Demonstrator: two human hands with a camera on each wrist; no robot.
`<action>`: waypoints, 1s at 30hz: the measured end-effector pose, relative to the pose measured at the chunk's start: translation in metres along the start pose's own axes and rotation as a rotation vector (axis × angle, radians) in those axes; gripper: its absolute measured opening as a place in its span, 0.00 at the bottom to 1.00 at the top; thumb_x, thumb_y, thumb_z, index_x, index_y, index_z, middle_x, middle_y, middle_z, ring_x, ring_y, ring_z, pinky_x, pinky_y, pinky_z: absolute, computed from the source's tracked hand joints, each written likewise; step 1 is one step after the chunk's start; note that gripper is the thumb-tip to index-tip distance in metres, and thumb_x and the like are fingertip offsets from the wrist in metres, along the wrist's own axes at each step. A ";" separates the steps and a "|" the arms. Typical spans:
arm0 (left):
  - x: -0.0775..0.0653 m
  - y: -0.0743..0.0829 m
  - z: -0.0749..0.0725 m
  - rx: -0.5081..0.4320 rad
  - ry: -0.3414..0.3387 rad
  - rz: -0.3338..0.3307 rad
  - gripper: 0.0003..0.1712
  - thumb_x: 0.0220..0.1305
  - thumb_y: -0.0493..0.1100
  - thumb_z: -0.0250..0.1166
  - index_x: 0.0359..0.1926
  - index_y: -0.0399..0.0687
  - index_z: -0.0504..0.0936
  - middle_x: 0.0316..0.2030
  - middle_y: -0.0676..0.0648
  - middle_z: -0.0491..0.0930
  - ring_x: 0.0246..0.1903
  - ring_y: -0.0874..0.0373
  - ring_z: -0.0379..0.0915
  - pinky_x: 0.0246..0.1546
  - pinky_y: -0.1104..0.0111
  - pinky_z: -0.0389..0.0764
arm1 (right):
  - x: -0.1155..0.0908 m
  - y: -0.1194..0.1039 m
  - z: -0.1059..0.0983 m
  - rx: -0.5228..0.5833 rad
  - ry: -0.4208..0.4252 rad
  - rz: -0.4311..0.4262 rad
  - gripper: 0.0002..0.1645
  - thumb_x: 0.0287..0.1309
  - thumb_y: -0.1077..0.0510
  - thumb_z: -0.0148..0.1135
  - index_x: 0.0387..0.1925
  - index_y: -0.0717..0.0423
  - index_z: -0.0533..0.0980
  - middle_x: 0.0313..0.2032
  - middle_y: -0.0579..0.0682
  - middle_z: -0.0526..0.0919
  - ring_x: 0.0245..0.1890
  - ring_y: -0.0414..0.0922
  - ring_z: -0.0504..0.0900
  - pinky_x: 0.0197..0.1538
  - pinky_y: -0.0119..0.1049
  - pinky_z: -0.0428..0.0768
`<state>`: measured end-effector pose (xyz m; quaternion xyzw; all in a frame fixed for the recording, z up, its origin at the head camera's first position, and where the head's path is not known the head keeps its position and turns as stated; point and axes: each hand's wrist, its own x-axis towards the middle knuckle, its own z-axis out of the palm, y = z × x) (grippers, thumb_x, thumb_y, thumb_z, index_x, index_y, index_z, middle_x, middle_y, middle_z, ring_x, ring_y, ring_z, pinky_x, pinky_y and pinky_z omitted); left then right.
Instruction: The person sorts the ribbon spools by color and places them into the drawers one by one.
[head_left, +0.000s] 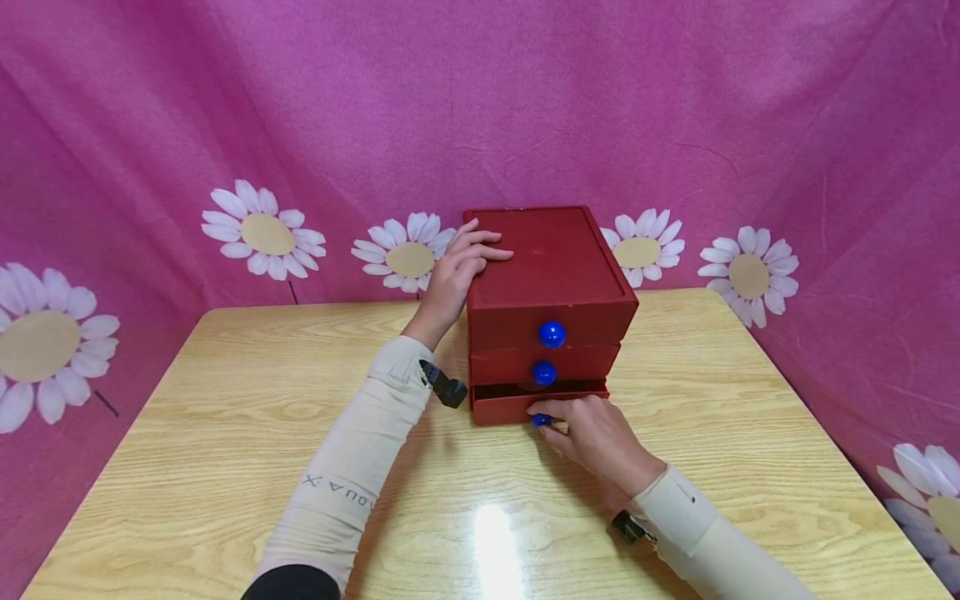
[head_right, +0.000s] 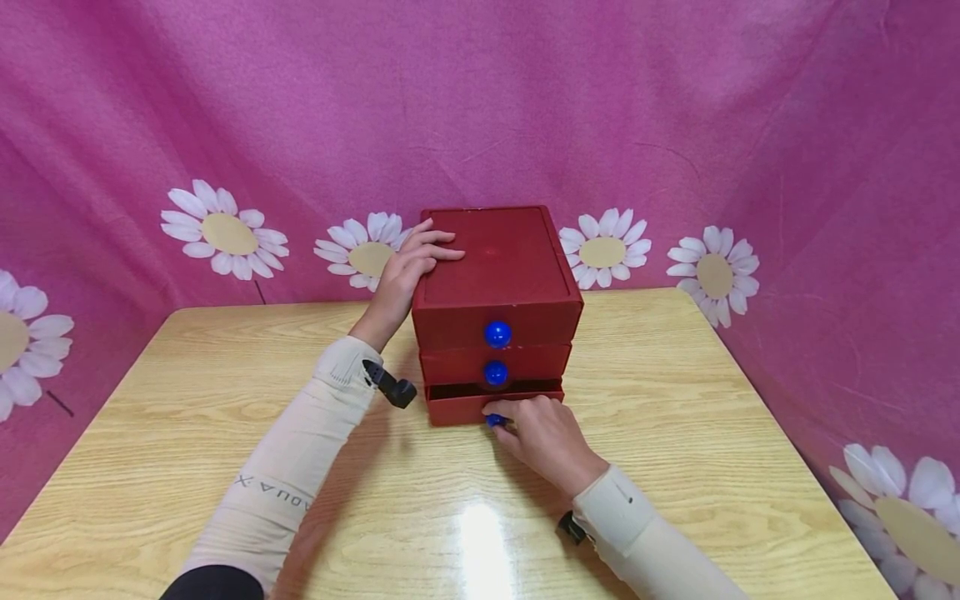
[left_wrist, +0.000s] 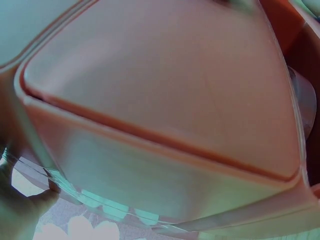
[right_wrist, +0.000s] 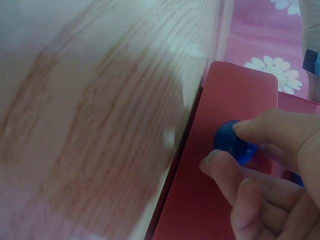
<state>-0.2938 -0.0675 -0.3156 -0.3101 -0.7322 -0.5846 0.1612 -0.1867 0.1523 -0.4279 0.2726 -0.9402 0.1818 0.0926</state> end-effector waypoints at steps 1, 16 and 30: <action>0.000 0.000 0.000 0.001 0.000 -0.002 0.20 0.63 0.28 0.45 0.46 0.27 0.82 0.58 0.33 0.71 0.71 0.42 0.46 0.71 0.63 0.44 | 0.000 0.000 0.000 -0.002 0.001 0.000 0.16 0.50 0.56 0.73 0.43 0.45 0.85 0.37 0.42 0.86 0.24 0.34 0.73 0.28 0.28 0.73; -0.001 0.001 0.000 -0.004 -0.005 0.009 0.20 0.64 0.28 0.45 0.46 0.28 0.83 0.58 0.33 0.71 0.71 0.43 0.45 0.71 0.63 0.44 | 0.002 0.001 0.001 0.010 0.002 -0.006 0.15 0.51 0.56 0.72 0.43 0.45 0.85 0.35 0.42 0.86 0.21 0.34 0.71 0.26 0.27 0.71; -0.001 0.001 0.000 0.012 -0.002 -0.013 0.21 0.64 0.29 0.45 0.46 0.27 0.82 0.59 0.34 0.71 0.71 0.45 0.46 0.71 0.64 0.44 | 0.008 0.003 0.003 -0.014 0.019 -0.024 0.16 0.51 0.57 0.72 0.44 0.46 0.85 0.36 0.43 0.86 0.24 0.34 0.76 0.29 0.29 0.76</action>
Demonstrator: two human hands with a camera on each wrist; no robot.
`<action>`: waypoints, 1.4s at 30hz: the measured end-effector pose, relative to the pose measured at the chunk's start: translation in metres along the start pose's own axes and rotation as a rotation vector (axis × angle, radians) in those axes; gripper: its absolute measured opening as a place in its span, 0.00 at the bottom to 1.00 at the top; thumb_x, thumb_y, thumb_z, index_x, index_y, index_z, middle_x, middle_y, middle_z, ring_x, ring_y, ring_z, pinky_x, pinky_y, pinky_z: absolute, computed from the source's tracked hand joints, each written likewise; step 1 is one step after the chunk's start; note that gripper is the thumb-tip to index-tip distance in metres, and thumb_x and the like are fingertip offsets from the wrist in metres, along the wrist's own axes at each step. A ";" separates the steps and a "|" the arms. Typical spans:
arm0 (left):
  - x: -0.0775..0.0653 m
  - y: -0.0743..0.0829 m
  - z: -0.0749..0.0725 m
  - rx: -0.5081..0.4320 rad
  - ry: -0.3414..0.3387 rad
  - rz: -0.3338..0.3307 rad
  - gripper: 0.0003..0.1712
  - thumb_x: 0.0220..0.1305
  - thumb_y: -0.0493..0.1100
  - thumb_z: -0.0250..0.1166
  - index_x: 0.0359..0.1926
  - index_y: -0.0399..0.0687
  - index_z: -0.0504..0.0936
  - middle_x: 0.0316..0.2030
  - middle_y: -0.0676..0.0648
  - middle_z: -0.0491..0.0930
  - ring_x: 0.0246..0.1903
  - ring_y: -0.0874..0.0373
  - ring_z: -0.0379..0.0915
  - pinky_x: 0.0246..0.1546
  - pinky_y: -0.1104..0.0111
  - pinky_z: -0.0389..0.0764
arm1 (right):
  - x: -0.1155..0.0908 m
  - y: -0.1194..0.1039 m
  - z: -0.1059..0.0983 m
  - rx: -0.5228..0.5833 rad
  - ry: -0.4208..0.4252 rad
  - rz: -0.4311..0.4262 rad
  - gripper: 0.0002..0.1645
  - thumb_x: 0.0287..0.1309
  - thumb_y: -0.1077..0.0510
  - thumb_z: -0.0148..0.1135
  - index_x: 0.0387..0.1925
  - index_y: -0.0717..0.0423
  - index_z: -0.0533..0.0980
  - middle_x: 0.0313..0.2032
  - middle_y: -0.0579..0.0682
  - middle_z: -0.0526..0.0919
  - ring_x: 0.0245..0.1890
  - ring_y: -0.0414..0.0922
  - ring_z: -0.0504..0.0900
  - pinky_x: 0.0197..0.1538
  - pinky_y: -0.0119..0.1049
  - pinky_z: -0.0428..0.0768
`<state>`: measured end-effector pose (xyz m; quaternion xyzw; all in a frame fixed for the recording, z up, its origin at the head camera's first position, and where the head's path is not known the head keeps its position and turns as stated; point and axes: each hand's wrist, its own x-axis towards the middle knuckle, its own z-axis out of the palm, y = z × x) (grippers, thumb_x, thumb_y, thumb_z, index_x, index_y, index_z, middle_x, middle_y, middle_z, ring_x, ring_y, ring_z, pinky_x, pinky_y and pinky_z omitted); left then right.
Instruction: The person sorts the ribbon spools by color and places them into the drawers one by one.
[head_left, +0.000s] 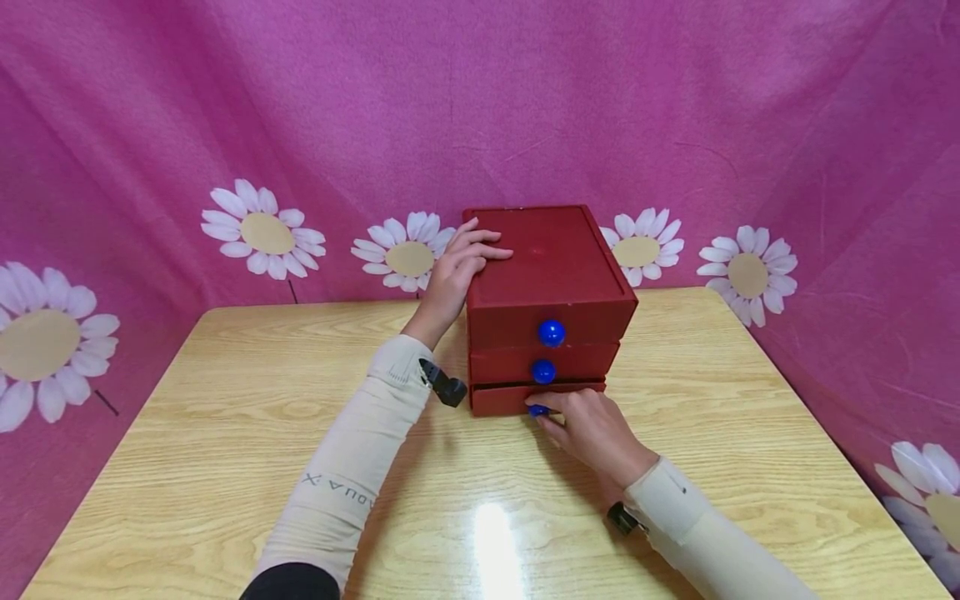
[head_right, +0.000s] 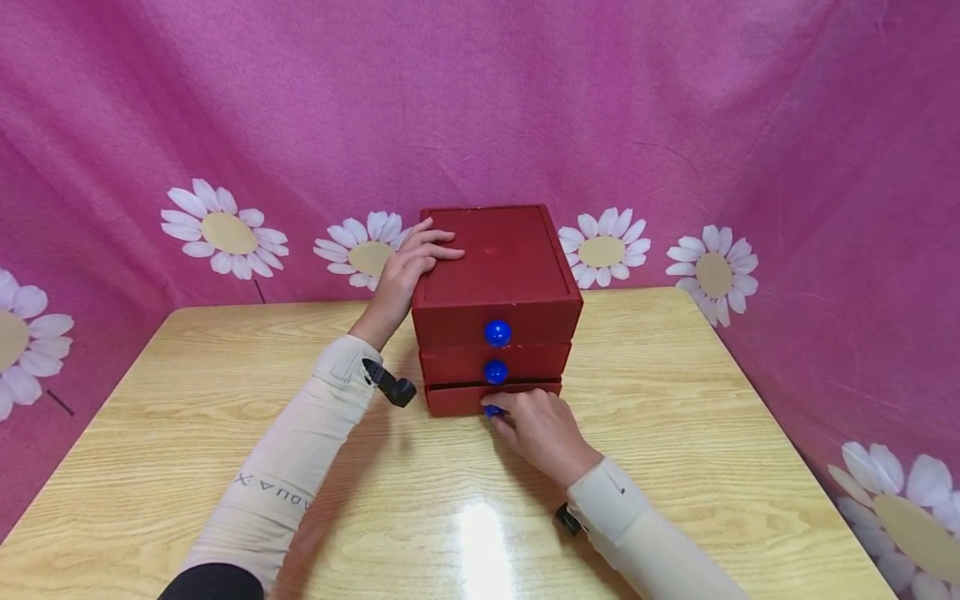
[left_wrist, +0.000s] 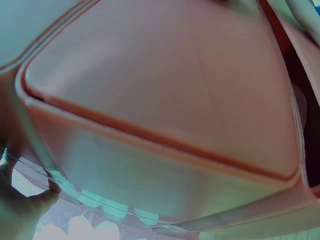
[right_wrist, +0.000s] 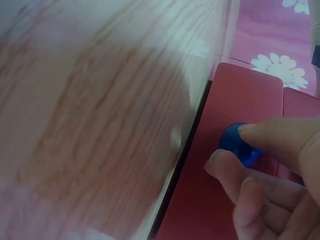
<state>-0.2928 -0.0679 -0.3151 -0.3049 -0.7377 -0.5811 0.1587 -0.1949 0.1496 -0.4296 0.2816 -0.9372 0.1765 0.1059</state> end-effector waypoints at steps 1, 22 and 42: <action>0.000 0.000 0.000 -0.001 -0.001 -0.001 0.21 0.64 0.29 0.45 0.46 0.28 0.83 0.59 0.34 0.71 0.71 0.45 0.45 0.71 0.64 0.44 | 0.000 0.000 0.000 -0.001 0.002 -0.002 0.16 0.51 0.57 0.72 0.44 0.46 0.85 0.36 0.43 0.86 0.24 0.34 0.76 0.30 0.29 0.77; 0.000 -0.002 0.000 -0.009 -0.005 0.007 0.20 0.64 0.28 0.45 0.46 0.28 0.83 0.58 0.33 0.72 0.71 0.43 0.46 0.71 0.63 0.44 | 0.003 0.004 0.004 0.040 0.026 0.012 0.18 0.49 0.59 0.73 0.45 0.48 0.85 0.40 0.45 0.87 0.34 0.43 0.84 0.39 0.39 0.82; 0.009 -0.040 0.002 0.047 0.007 0.004 0.22 0.66 0.34 0.46 0.47 0.44 0.87 0.58 0.50 0.74 0.71 0.64 0.47 0.69 0.69 0.46 | 0.004 0.004 0.005 0.014 0.046 0.006 0.17 0.49 0.59 0.73 0.44 0.47 0.85 0.37 0.44 0.87 0.28 0.39 0.81 0.33 0.33 0.80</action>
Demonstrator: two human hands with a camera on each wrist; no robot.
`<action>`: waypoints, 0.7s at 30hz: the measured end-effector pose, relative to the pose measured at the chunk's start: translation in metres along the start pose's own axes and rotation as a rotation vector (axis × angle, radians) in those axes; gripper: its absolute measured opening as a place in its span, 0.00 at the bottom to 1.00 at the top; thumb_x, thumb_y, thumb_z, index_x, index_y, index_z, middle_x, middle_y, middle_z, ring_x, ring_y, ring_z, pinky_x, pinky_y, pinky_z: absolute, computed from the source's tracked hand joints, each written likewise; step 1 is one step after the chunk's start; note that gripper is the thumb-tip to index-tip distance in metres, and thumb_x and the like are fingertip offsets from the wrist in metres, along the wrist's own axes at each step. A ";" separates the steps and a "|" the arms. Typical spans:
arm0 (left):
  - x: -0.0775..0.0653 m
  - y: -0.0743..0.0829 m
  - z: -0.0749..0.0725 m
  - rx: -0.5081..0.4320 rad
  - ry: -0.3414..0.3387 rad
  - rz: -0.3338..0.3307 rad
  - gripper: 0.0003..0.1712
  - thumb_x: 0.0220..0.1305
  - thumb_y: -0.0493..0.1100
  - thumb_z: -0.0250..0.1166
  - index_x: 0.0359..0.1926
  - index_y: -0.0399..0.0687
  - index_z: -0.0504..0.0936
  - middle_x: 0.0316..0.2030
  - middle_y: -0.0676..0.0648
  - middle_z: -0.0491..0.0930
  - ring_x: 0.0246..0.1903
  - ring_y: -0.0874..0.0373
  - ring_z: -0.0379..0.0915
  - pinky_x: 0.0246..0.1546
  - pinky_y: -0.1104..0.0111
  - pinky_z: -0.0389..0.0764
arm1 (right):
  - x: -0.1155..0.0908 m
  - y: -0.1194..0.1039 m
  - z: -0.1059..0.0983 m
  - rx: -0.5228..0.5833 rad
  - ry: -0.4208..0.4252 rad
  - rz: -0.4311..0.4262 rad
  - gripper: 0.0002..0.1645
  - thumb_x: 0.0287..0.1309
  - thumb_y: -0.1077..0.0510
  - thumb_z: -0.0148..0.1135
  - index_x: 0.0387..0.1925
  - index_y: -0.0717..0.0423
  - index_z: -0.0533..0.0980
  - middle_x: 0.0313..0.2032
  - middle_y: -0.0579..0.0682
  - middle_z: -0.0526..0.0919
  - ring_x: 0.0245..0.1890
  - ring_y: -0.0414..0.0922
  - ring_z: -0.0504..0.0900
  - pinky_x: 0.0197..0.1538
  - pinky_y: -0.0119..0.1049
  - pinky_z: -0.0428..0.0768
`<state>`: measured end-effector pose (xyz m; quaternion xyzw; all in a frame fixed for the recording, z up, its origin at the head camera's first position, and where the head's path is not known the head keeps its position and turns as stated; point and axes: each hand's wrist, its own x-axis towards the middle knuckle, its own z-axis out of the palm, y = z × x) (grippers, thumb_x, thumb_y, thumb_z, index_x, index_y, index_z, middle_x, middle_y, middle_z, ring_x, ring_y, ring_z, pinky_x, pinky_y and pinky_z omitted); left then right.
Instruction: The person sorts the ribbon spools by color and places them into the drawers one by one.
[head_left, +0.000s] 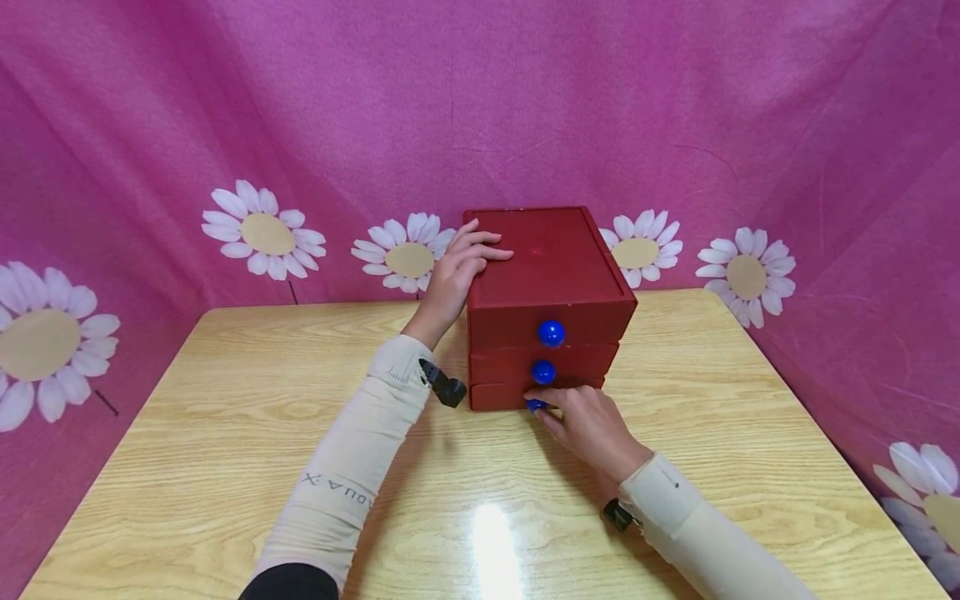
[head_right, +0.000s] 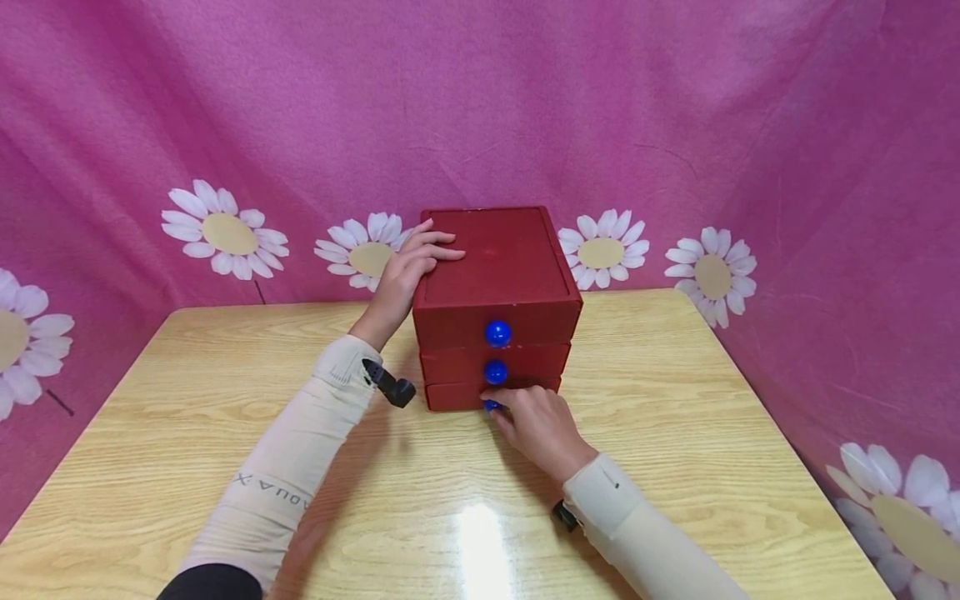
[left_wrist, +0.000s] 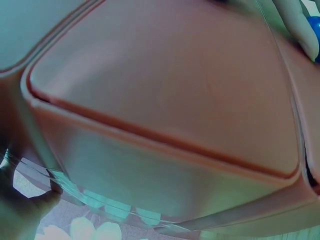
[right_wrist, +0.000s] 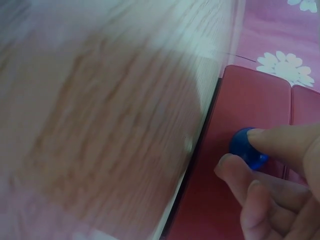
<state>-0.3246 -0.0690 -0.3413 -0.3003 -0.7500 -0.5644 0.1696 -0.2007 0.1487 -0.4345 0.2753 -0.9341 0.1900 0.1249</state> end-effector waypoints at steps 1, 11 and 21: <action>0.000 0.000 0.000 0.002 0.002 -0.001 0.22 0.66 0.34 0.46 0.47 0.44 0.87 0.58 0.50 0.75 0.71 0.64 0.47 0.69 0.69 0.46 | 0.000 0.000 0.000 -0.003 0.000 -0.002 0.17 0.49 0.59 0.73 0.44 0.48 0.85 0.37 0.44 0.87 0.28 0.39 0.82 0.33 0.33 0.81; -0.003 0.000 0.000 0.016 0.012 -0.029 0.22 0.66 0.34 0.45 0.46 0.44 0.87 0.58 0.51 0.75 0.71 0.65 0.46 0.70 0.68 0.47 | 0.000 0.002 0.004 -0.009 0.004 0.005 0.20 0.48 0.60 0.74 0.46 0.48 0.85 0.38 0.45 0.87 0.30 0.41 0.84 0.34 0.32 0.81; -0.001 0.003 -0.001 0.004 0.003 -0.019 0.22 0.67 0.34 0.45 0.47 0.43 0.87 0.58 0.50 0.74 0.71 0.65 0.46 0.70 0.67 0.46 | 0.001 0.000 0.003 0.006 0.010 0.027 0.18 0.48 0.60 0.74 0.45 0.48 0.85 0.38 0.45 0.87 0.30 0.42 0.84 0.36 0.34 0.81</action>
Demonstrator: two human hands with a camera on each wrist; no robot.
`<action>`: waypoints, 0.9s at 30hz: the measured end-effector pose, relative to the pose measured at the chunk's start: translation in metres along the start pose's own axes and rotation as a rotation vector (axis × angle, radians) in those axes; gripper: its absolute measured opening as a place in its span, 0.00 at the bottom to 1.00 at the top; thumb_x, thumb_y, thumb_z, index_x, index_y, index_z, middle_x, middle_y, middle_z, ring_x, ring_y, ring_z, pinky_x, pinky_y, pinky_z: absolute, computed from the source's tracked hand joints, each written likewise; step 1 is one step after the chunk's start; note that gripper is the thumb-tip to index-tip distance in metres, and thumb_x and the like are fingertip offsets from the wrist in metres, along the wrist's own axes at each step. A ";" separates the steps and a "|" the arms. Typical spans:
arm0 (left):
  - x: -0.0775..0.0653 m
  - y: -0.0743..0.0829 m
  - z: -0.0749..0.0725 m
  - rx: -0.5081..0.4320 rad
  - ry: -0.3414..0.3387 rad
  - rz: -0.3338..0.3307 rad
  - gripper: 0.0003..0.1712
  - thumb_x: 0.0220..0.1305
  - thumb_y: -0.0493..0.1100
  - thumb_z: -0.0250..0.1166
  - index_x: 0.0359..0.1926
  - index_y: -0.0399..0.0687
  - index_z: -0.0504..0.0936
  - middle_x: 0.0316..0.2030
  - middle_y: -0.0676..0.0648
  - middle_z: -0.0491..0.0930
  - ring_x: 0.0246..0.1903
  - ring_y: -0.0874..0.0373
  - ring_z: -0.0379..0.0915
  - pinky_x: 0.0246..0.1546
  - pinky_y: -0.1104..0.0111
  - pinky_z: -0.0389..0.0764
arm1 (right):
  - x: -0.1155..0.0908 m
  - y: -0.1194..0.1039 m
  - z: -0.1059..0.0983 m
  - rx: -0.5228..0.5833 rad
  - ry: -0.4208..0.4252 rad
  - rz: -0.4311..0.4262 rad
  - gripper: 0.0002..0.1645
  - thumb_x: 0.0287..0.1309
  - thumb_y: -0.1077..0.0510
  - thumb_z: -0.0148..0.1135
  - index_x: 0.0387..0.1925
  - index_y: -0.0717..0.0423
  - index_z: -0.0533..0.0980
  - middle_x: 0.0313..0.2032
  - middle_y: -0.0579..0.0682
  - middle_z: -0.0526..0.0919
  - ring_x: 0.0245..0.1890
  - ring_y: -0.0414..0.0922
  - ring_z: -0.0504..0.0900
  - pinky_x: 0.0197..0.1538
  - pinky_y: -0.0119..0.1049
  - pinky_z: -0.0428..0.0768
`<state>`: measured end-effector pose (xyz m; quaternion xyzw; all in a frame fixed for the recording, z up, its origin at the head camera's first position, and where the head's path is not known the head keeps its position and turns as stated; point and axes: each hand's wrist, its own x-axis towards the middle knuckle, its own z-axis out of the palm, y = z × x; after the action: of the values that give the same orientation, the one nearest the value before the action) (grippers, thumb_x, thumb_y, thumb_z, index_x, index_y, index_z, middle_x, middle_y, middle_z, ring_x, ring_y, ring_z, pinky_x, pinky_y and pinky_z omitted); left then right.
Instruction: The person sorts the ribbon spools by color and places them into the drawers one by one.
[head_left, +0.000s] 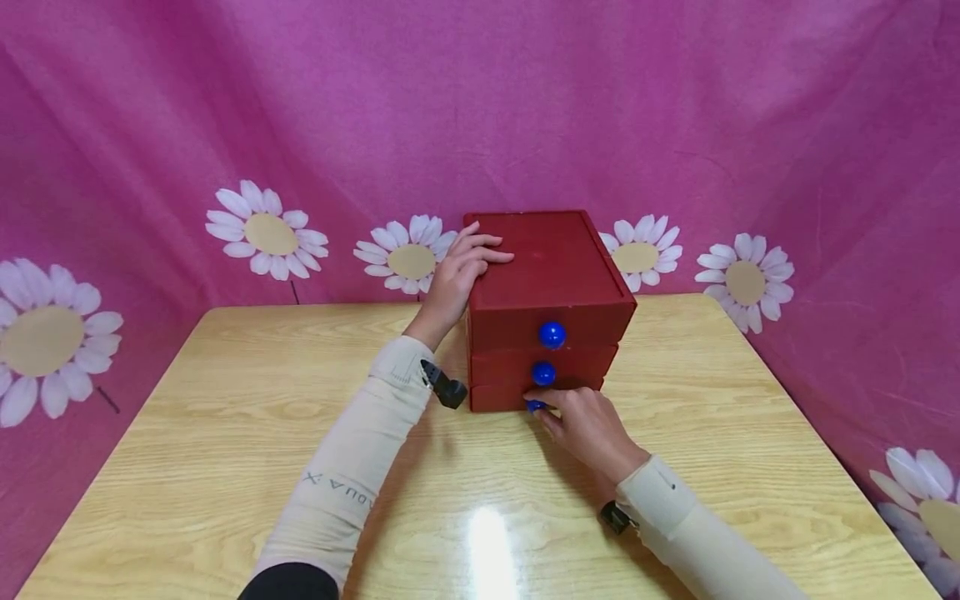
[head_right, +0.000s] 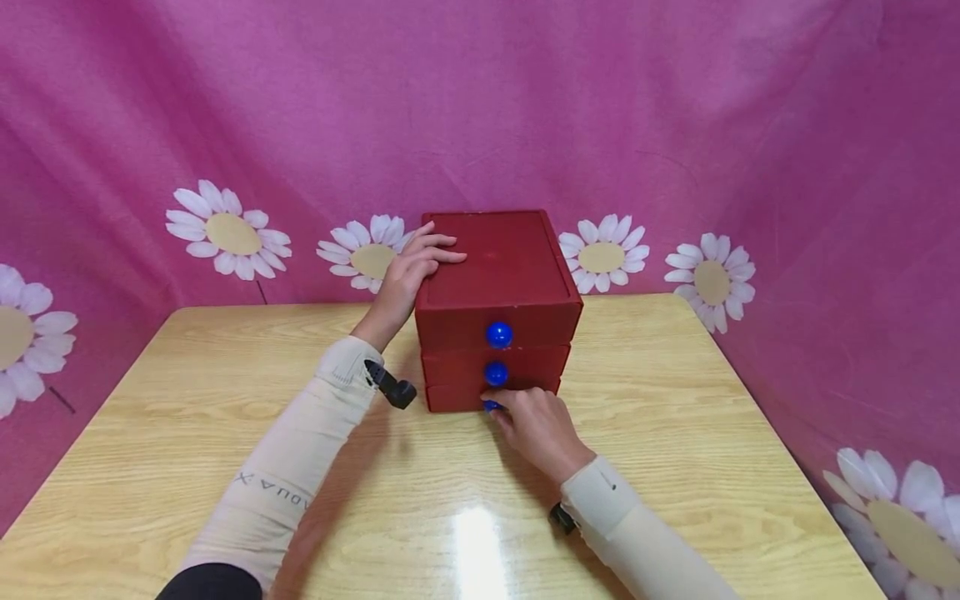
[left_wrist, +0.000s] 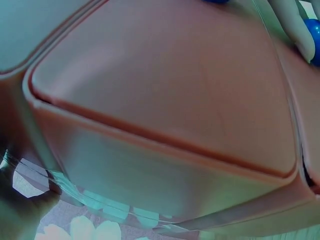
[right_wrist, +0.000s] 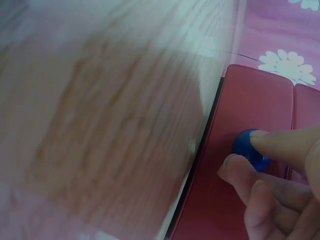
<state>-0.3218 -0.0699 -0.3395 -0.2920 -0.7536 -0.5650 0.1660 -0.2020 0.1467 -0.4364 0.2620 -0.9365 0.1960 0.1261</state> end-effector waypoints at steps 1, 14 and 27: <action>0.000 0.000 -0.001 0.000 0.002 -0.001 0.22 0.67 0.35 0.45 0.47 0.43 0.87 0.58 0.50 0.74 0.71 0.65 0.46 0.70 0.67 0.46 | 0.000 0.000 0.000 0.002 0.000 -0.002 0.18 0.48 0.60 0.74 0.45 0.48 0.85 0.38 0.45 0.87 0.31 0.42 0.84 0.36 0.35 0.82; -0.001 -0.003 -0.002 0.023 0.008 0.003 0.22 0.66 0.34 0.45 0.46 0.43 0.87 0.57 0.50 0.75 0.71 0.65 0.46 0.70 0.66 0.46 | 0.003 -0.001 0.000 0.011 -0.020 0.000 0.18 0.48 0.60 0.74 0.44 0.47 0.85 0.38 0.44 0.87 0.31 0.41 0.84 0.37 0.35 0.82; 0.002 -0.001 0.001 -0.002 0.005 0.030 0.22 0.65 0.30 0.45 0.45 0.37 0.86 0.58 0.43 0.75 0.72 0.54 0.46 0.70 0.66 0.44 | 0.002 0.001 -0.002 -0.010 -0.002 -0.024 0.17 0.48 0.59 0.74 0.43 0.48 0.86 0.34 0.44 0.87 0.26 0.39 0.81 0.32 0.32 0.80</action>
<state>-0.3239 -0.0687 -0.3395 -0.3018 -0.7483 -0.5638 0.1762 -0.2039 0.1468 -0.4343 0.2725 -0.9344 0.1895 0.1290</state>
